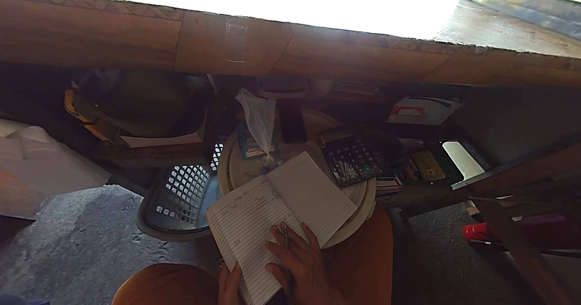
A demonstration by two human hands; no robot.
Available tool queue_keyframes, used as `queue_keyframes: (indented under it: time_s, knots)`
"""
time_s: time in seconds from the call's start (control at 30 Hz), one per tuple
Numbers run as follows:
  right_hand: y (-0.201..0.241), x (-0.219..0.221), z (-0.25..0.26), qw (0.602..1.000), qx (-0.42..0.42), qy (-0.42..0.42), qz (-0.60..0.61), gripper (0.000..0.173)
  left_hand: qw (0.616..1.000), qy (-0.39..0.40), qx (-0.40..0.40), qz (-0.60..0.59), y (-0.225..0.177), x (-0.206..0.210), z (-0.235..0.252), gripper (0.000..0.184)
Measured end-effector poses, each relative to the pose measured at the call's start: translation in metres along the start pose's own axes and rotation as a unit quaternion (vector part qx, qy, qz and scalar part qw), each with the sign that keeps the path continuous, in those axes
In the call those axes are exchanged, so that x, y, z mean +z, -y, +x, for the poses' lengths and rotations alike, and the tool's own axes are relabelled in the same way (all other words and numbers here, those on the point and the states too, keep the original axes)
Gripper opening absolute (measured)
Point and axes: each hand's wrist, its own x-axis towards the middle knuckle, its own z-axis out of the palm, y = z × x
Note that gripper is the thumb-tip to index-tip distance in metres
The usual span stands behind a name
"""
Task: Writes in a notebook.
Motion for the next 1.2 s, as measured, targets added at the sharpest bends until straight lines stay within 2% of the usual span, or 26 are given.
queue_keyframes:
  time_s: [0.13,0.3,0.77,0.9,0.97,1.07,1.2]
  knots:
    - [0.002,-0.001,0.001,1.000,0.002,0.000,0.005,0.034,1.000,-0.003,-0.007,0.023,0.001,-0.002,0.000,0.050]
    - [0.002,-0.002,0.001,1.000,0.002,-0.001,0.003,0.034,1.000,-0.014,-0.011,0.021,-0.001,0.002,-0.001,0.037]
    - [0.003,-0.003,0.001,1.000,0.004,0.009,0.012,0.034,1.000,-0.007,-0.006,0.016,0.002,-0.001,0.000,0.042]
    - [0.004,-0.004,0.001,1.000,0.002,0.017,0.020,0.034,1.000,-0.004,-0.013,0.004,0.002,-0.002,0.001,0.063]
    - [0.007,-0.008,0.003,0.999,-0.002,0.022,0.043,0.034,1.000,-0.015,-0.016,-0.009,-0.005,0.009,0.001,0.065]
    - [0.020,-0.019,-0.002,0.994,-0.015,0.055,0.093,0.031,1.000,-0.009,-0.009,-0.011,-0.014,0.017,-0.003,0.056]
    - [0.036,-0.027,-0.014,0.984,-0.046,0.128,0.118,0.031,0.997,-0.028,-0.059,0.047,-0.024,0.021,-0.002,0.028]
